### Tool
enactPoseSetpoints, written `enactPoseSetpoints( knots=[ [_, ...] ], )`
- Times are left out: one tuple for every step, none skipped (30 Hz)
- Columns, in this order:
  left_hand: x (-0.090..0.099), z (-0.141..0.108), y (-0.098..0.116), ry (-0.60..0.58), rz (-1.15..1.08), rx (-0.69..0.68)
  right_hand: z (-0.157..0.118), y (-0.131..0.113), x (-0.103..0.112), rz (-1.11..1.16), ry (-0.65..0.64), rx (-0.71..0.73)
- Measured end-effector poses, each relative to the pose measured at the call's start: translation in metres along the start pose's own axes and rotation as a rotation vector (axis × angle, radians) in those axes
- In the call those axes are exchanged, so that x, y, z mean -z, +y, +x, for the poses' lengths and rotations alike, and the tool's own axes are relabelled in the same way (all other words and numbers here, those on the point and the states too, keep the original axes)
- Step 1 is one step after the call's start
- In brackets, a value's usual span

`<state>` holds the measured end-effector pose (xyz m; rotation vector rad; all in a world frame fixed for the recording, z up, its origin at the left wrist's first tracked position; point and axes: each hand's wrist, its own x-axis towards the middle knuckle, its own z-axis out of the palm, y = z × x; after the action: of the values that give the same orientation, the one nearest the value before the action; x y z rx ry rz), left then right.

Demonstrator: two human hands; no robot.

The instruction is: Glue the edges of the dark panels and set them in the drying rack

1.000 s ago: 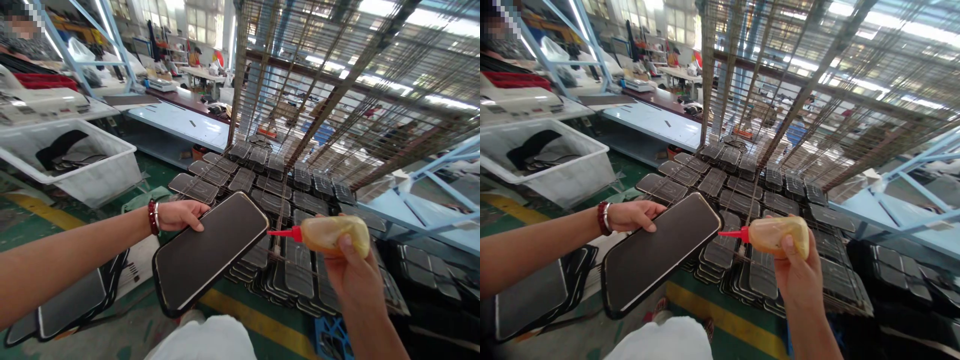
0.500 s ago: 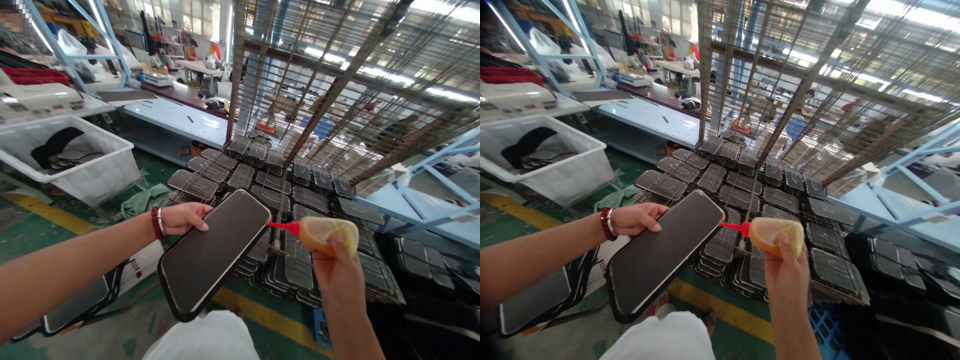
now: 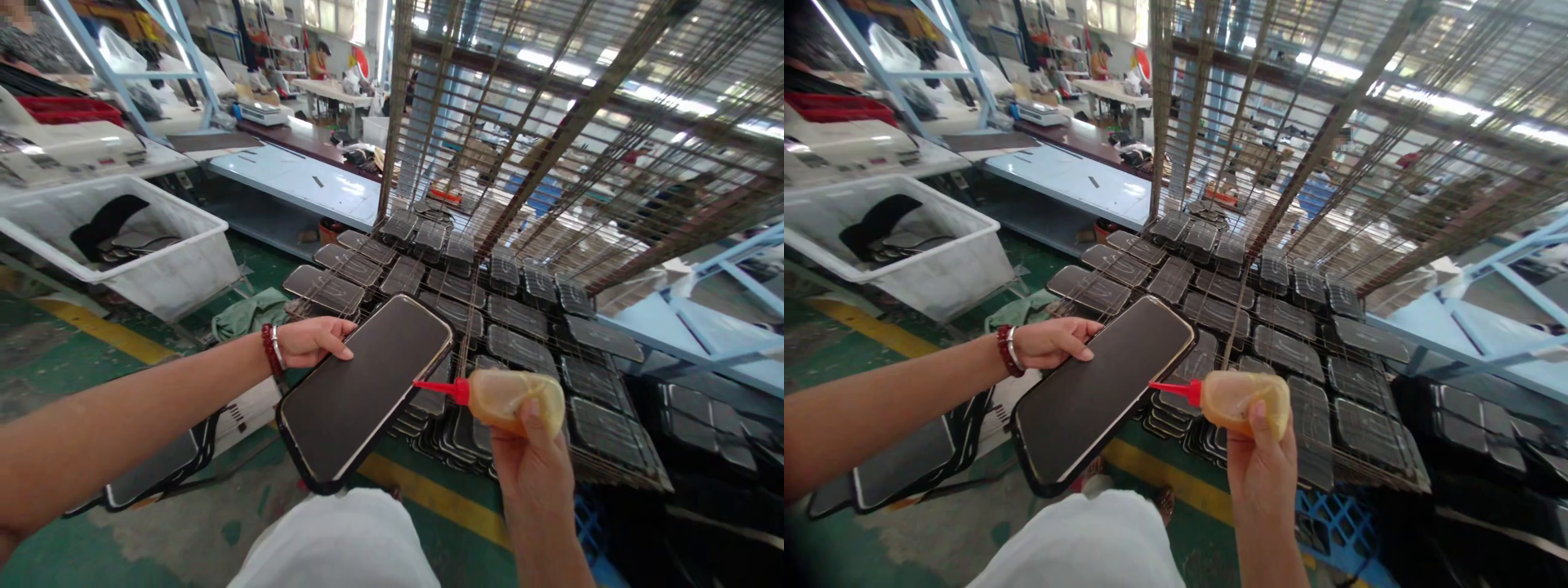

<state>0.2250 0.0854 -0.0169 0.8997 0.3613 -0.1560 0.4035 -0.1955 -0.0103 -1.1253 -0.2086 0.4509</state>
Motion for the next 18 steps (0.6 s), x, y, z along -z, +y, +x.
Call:
enactPoseSetpoints(
  knots=[
    [0.001, 0.0, 0.0, 0.003, -0.004, -0.001, -0.003, 0.001, 0.0, 0.002, -0.006, -0.013],
    [0.001, 0.0, -0.001, 0.006, -0.008, -0.003, -0.005, 0.002, -0.001, 0.006, -0.014, -0.024],
    [0.002, 0.0, -0.001, 0.008, -0.01, -0.005, -0.008, 0.003, -0.002, 0.009, -0.021, -0.031],
    [0.002, 0.0, -0.001, 0.008, -0.014, -0.009, -0.011, 0.004, -0.003, 0.01, -0.023, -0.035],
    [0.003, 0.0, -0.002, 0.004, -0.017, -0.014, -0.013, 0.005, -0.004, 0.01, -0.021, -0.038],
    [0.003, 0.001, -0.002, -0.004, -0.02, -0.021, -0.016, 0.006, -0.005, 0.01, -0.017, -0.042],
    [0.003, 0.001, -0.002, -0.011, -0.024, -0.028, -0.019, 0.006, -0.006, 0.011, -0.014, -0.049],
    [0.004, 0.001, -0.002, -0.017, -0.026, -0.034, -0.021, 0.007, -0.007, 0.016, -0.015, -0.06],
    [0.004, 0.001, -0.002, -0.018, -0.029, -0.04, -0.023, 0.008, -0.007, 0.021, -0.018, -0.07],
    [0.004, 0.001, -0.003, -0.014, -0.031, -0.041, -0.026, 0.009, -0.007, 0.027, -0.02, -0.077],
    [0.004, 0.001, -0.003, -0.006, -0.033, -0.04, -0.028, 0.01, -0.007, 0.031, -0.021, -0.083],
    [0.005, 0.002, -0.002, 0.005, -0.035, -0.037, -0.03, 0.011, -0.006, 0.034, -0.023, -0.09],
    [0.005, 0.002, -0.002, 0.015, -0.037, -0.038, -0.032, 0.012, -0.006, 0.035, -0.025, -0.099],
    [0.005, 0.002, -0.002, 0.024, -0.039, -0.041, -0.034, 0.013, -0.005, 0.032, -0.028, -0.108],
    [0.005, 0.002, -0.002, 0.032, -0.041, -0.044, -0.036, 0.015, -0.004, 0.028, -0.03, -0.119],
    [0.005, 0.002, -0.002, 0.039, -0.043, -0.049, -0.038, 0.016, -0.004, 0.024, -0.032, -0.13],
    [0.006, 0.002, -0.002, 0.046, -0.045, -0.055, -0.04, 0.017, -0.004, 0.021, -0.033, -0.138],
    [0.006, 0.002, -0.002, 0.053, -0.047, -0.059, -0.042, 0.019, -0.004, 0.018, -0.035, -0.144]
  ],
)
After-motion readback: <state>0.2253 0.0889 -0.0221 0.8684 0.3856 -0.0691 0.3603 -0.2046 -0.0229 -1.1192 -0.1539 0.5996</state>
